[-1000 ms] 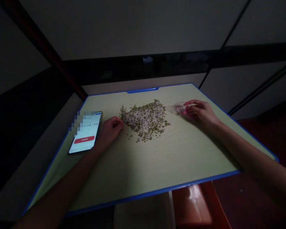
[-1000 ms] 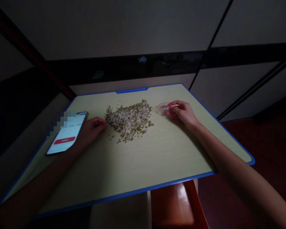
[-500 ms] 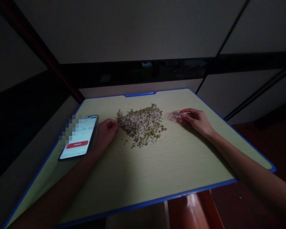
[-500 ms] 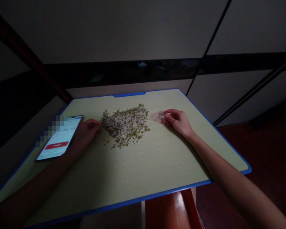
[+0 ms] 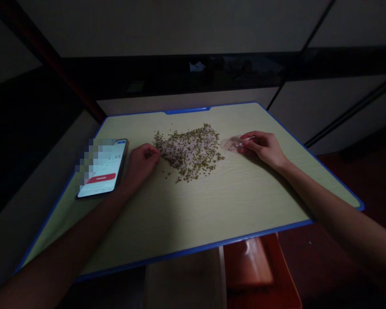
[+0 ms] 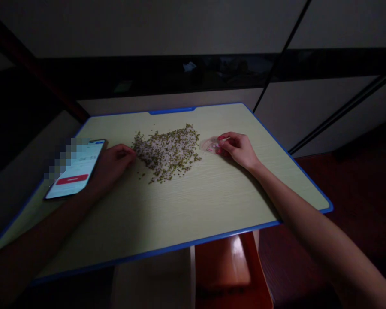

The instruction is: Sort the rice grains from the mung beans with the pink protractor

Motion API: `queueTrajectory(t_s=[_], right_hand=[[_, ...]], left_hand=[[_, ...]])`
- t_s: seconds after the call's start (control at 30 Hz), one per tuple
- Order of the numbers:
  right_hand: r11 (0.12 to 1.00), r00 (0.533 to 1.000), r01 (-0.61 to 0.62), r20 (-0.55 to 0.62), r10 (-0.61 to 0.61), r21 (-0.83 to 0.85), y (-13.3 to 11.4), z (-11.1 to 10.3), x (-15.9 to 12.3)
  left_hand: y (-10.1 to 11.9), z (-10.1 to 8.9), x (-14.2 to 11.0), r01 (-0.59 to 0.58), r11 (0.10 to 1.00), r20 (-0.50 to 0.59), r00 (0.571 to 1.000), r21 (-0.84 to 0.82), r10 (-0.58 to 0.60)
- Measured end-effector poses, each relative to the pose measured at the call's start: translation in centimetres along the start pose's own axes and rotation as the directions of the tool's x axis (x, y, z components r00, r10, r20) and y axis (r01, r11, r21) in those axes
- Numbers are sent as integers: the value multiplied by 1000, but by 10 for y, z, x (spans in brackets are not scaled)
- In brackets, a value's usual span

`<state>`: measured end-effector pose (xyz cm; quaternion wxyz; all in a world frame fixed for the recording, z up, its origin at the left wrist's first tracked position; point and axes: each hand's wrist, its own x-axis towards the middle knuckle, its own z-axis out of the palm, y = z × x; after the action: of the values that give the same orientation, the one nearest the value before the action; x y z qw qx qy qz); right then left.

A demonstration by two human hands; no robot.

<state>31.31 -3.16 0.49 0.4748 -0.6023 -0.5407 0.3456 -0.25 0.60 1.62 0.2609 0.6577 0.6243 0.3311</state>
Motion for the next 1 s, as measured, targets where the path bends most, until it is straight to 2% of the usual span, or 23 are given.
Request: queueTrajectory(t_s=[0.13,0.3,0.4,0.77,1.0], right_hand=[[1000,999,1,-52,-2,-5,-3,-1,-1],[992,988,20,-154,-1,122,0,-9,2],[990,984,6,-179,19,139,4,-14,4],[988,994,-12,-108,29,153,5,-13,3],[991,994,-22,-103,35,130,3,-13,3]], left_hand=[[-1,0,0,-8,1000,4,1000,0,8],[0,-1,-2,-18,1000,9,1000,-18,18],[1,-1,-3,-21,1000,7,1000,-10,21],[2,-1,-3,-27,1000,19,999,0,27],[-1,0,-2,-37,999,13,999,5,37]])
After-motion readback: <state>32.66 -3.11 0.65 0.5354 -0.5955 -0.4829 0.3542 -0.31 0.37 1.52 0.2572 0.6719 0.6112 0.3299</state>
